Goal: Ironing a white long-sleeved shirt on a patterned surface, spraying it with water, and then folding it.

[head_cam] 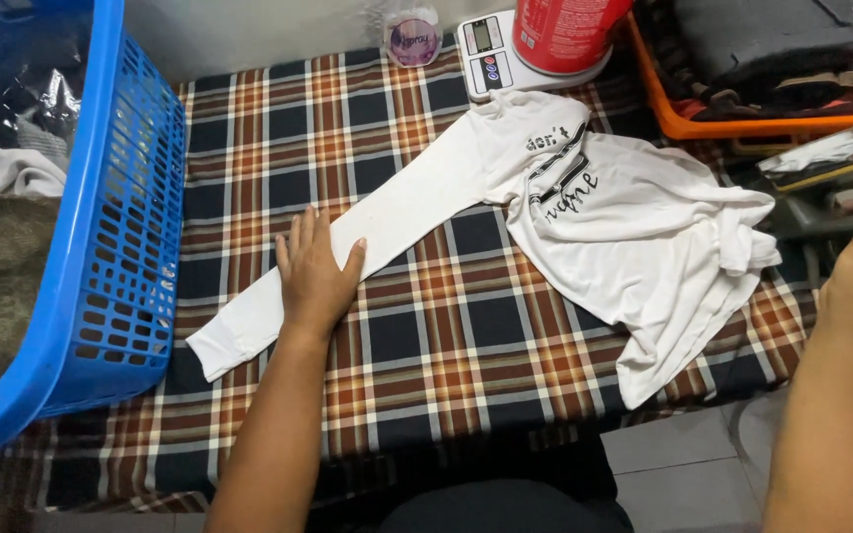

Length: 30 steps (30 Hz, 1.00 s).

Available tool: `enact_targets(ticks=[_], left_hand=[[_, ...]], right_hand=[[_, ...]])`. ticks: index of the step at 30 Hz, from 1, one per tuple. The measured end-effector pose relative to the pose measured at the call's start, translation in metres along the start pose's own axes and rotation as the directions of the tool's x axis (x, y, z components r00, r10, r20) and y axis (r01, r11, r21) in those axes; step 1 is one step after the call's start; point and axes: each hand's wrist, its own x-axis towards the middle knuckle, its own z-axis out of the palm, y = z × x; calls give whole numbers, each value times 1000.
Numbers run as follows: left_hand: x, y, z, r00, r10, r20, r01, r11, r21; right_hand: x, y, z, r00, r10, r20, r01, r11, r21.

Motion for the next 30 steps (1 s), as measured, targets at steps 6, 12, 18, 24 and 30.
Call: enact_targets(ticks=[6, 12, 18, 24, 30], left_hand=[[-2, 0, 0, 999, -26, -45, 24, 999, -38], [-2, -7, 9, 977, -170, -132, 169, 985, -20], [-4, -2, 2, 994, -77, -81, 74, 997, -34], [-8, -1, -8, 986, 63, -156, -100, 964, -245], [-5, -15, -5, 972, -202, -119, 118, 861, -494]], right_hand=[[3, 30, -24, 995, 24, -94, -72, 825, -560], [-51, -56, -27, 969, 244, -37, -225, 809, -544], [-162, -131, -23, 960, 7, 279, 131, 872, -472], [-214, -126, 2, 645, -163, 746, 638, 652, -410], [-219, -110, 33, 686, -35, 726, 632, 522, -572]])
